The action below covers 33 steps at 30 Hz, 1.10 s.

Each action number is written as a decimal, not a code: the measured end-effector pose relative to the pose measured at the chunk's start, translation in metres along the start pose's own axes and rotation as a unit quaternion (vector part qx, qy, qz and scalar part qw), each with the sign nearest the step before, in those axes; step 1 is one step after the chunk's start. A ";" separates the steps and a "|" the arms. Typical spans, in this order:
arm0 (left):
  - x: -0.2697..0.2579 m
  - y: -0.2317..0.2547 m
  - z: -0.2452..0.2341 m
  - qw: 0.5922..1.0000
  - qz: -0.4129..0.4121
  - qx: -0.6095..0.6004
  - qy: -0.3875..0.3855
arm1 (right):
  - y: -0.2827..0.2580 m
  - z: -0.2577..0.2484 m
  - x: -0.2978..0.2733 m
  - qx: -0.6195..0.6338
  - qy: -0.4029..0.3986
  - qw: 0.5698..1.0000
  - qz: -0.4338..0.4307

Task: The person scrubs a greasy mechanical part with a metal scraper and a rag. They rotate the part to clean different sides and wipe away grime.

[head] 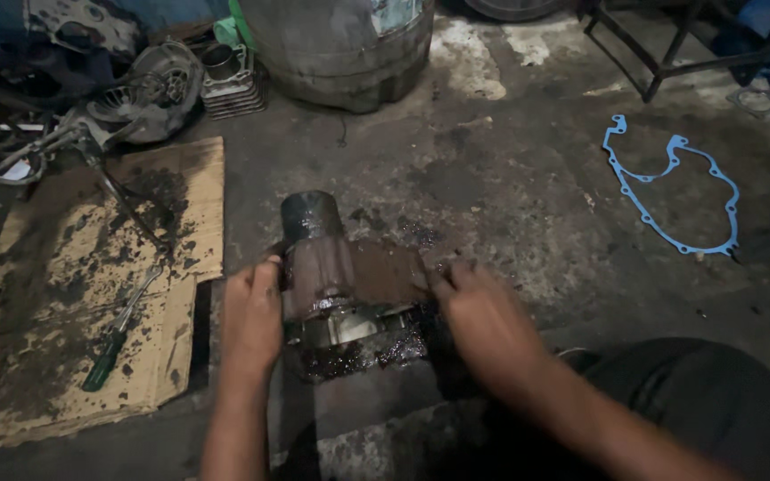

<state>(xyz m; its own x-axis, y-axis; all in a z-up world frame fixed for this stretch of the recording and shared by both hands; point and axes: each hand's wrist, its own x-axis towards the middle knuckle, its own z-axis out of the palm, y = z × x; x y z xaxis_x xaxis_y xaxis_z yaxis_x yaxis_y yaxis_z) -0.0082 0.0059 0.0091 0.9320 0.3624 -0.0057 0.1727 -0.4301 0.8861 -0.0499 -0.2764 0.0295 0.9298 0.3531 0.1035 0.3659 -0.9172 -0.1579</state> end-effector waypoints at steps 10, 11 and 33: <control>-0.001 -0.001 0.001 0.997 0.059 0.036 0.031 | -0.005 0.013 -0.014 -0.004 0.084 0.996 -0.028; 0.002 0.001 0.001 0.998 0.060 0.026 0.024 | -0.003 0.012 -0.004 0.007 0.087 0.996 -0.019; 0.010 -0.007 0.006 0.998 0.034 0.043 0.024 | -0.010 0.016 -0.016 -0.026 0.129 0.991 -0.024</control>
<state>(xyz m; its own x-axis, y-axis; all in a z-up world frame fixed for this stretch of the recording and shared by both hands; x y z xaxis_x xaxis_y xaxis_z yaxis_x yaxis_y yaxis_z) 0.0018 0.0071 0.0003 0.9264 0.3685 0.0768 0.1385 -0.5234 0.8407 -0.0677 -0.2694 0.0140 0.8682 0.3435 0.3581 0.4002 -0.9114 -0.0961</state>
